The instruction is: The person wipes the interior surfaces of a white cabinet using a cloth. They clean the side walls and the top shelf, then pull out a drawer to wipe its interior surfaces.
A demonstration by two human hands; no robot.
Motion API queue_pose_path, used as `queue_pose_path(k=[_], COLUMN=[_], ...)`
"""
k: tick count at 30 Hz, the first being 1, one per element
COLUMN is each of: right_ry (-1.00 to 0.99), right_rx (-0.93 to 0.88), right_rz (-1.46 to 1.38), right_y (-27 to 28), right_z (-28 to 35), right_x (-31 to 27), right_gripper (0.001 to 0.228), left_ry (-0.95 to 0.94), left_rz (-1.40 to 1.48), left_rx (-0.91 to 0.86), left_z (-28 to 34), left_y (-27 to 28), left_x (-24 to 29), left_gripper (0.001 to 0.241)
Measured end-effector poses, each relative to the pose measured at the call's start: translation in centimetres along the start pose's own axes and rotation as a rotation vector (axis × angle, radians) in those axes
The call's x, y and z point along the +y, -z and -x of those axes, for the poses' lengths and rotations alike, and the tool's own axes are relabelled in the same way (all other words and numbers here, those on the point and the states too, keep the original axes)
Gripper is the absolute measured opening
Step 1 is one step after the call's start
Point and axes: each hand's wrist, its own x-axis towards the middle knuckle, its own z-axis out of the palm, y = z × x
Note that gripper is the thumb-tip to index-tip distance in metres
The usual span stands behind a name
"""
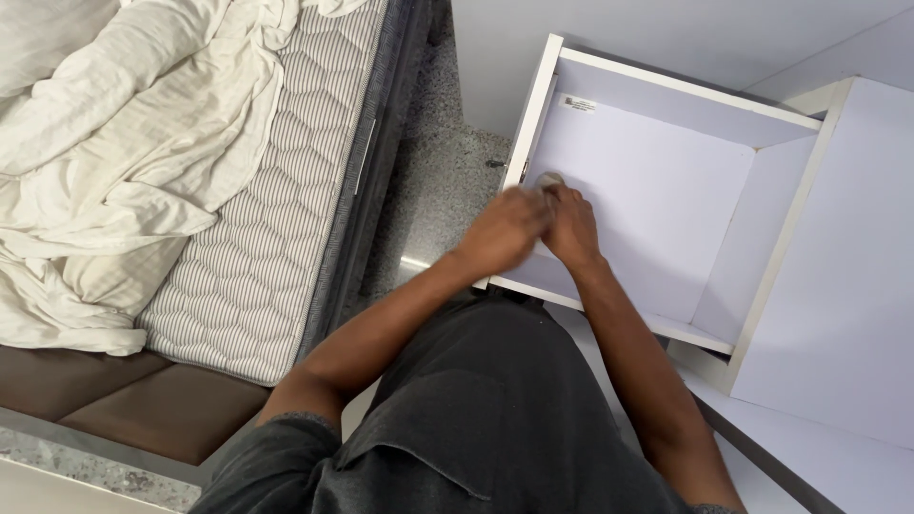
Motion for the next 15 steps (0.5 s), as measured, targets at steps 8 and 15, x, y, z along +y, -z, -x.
queue_pose_path(k=[8,15], right_ry=[-0.035,0.046], right_rx=[0.011,-0.012], right_rz=[0.015,0.075], right_y=[0.9,1.0], right_z=[-0.9,-2.0], right_x=[-2.1,-1.5], right_gripper=[0.046,0.043], left_ry=[0.173,0.215], left_rz=[0.026,-0.011], left_rx=[0.180,0.145], left_z=[1.3,1.2], left_y=[0.4,0.6], left_x=[-2.3,-1.9], left_gripper=[0.088,0.095])
